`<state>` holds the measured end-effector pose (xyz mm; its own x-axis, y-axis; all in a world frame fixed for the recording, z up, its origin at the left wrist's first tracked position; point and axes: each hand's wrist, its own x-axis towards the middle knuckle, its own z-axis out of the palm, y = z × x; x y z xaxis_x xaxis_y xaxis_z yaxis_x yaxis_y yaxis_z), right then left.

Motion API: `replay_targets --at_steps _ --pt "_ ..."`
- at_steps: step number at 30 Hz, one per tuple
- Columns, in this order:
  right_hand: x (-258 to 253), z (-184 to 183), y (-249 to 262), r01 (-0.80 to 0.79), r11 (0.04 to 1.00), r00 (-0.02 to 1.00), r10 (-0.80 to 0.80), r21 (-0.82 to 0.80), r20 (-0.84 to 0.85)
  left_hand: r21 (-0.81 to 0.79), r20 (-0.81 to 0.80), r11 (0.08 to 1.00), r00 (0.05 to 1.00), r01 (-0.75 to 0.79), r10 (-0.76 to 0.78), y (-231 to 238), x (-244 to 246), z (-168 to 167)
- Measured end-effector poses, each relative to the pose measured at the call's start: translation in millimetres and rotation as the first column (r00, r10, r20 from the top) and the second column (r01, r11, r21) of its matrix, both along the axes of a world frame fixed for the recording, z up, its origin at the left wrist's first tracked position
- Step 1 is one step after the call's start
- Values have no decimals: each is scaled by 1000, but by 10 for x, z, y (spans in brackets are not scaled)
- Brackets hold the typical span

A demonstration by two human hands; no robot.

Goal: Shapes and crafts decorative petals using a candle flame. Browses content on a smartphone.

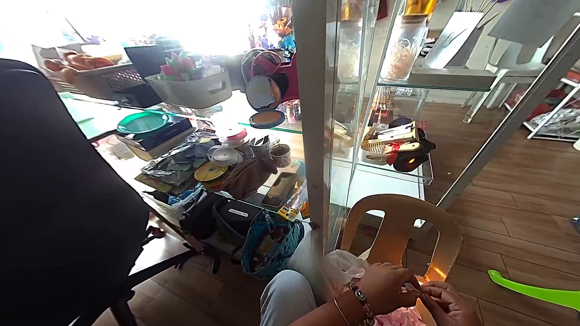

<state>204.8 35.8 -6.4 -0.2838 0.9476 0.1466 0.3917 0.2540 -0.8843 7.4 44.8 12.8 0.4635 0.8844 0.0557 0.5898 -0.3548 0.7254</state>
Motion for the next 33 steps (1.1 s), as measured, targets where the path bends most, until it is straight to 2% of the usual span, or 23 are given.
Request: replay_targets --at_steps 3,6,8,10,12,14,16,19,24,29,33 --pt "-14 10 -2 1 997 1000 0 -73 21 -19 -118 1000 993 13 -15 7 2 47" --pt "-28 -5 -1 4 998 999 -1 -66 47 -65 -184 998 982 17 -29 38 -3 53" --pt "-60 -55 19 -9 999 995 4 54 97 -88 -226 996 974 8 -28 58 -16 57" --pt "-120 -143 63 -14 969 989 -23 248 145 -87 -267 996 964 -26 2 68 -18 69" --pt "-144 -157 79 -7 951 984 -49 308 173 -100 -287 993 957 -64 33 64 10 93" --pt "-132 -80 77 15 981 988 -44 196 145 -155 -219 983 973 -103 67 58 -3 122" --pt "-81 4 128 64 997 997 -66 36 34 -208 -85 970 990 -124 108 80 -32 12" --pt "109 6 215 199 978 964 -207 -65 -165 -243 76 959 983 -145 168 117 -25 -215" --pt "274 80 242 315 926 846 -373 -208 -382 -337 138 925 963 -175 232 183 71 -360" --pt "310 153 171 312 915 814 -397 -257 -425 -444 188 867 923 -225 336 276 288 -682" --pt "360 176 143 336 909 804 -413 -247 -428 -437 90 854 931 -284 355 379 463 -1058"
